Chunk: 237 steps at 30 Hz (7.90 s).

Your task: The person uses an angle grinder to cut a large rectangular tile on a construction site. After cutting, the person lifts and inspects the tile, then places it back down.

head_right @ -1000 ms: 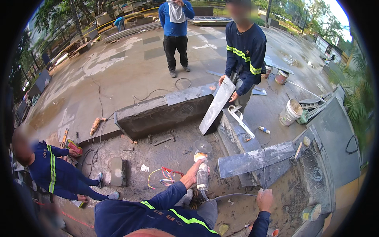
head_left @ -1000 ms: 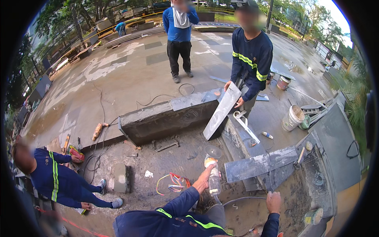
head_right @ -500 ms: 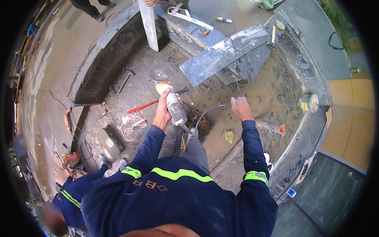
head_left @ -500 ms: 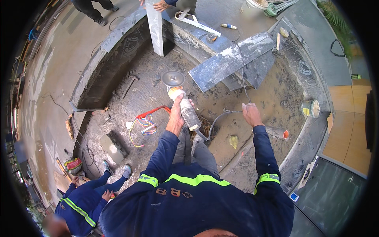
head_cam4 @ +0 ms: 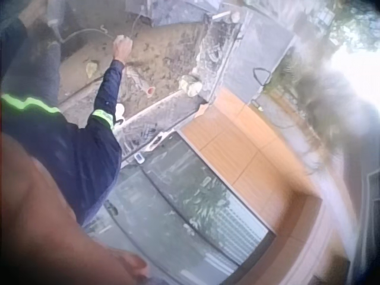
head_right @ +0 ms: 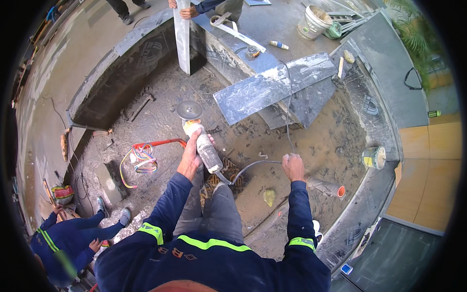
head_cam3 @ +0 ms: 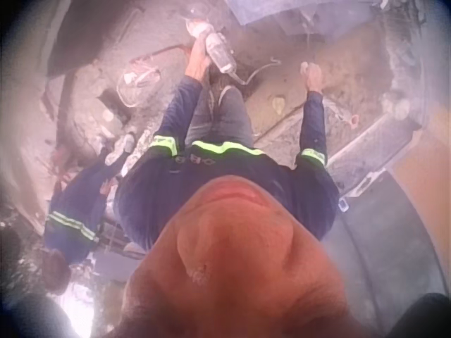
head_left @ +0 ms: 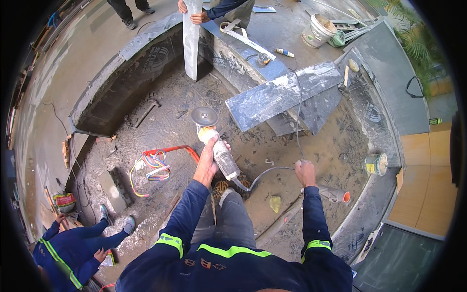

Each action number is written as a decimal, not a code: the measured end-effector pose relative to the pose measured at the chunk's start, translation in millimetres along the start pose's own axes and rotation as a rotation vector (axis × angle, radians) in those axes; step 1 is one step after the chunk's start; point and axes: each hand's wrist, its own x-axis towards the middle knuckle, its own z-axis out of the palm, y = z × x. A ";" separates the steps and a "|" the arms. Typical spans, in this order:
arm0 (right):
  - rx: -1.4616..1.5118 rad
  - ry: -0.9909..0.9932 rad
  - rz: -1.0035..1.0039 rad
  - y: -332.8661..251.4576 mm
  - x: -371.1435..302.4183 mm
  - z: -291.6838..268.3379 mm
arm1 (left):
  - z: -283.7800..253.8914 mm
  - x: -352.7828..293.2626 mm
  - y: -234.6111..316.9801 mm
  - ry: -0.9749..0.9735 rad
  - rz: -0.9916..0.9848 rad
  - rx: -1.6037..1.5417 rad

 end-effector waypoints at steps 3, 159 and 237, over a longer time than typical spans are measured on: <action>0.005 0.093 0.125 4.4 10.3 64.4 | -32.3 53.2 8.9 -0.021 0.049 0.022; -0.103 0.317 -0.546 -251.6 83.7 237.2 | -98.4 257.7 2.1 -0.756 0.217 -0.135; -0.008 0.288 -0.515 -235.9 66.8 228.1 | -104.2 243.9 -14.2 -0.676 0.174 -0.151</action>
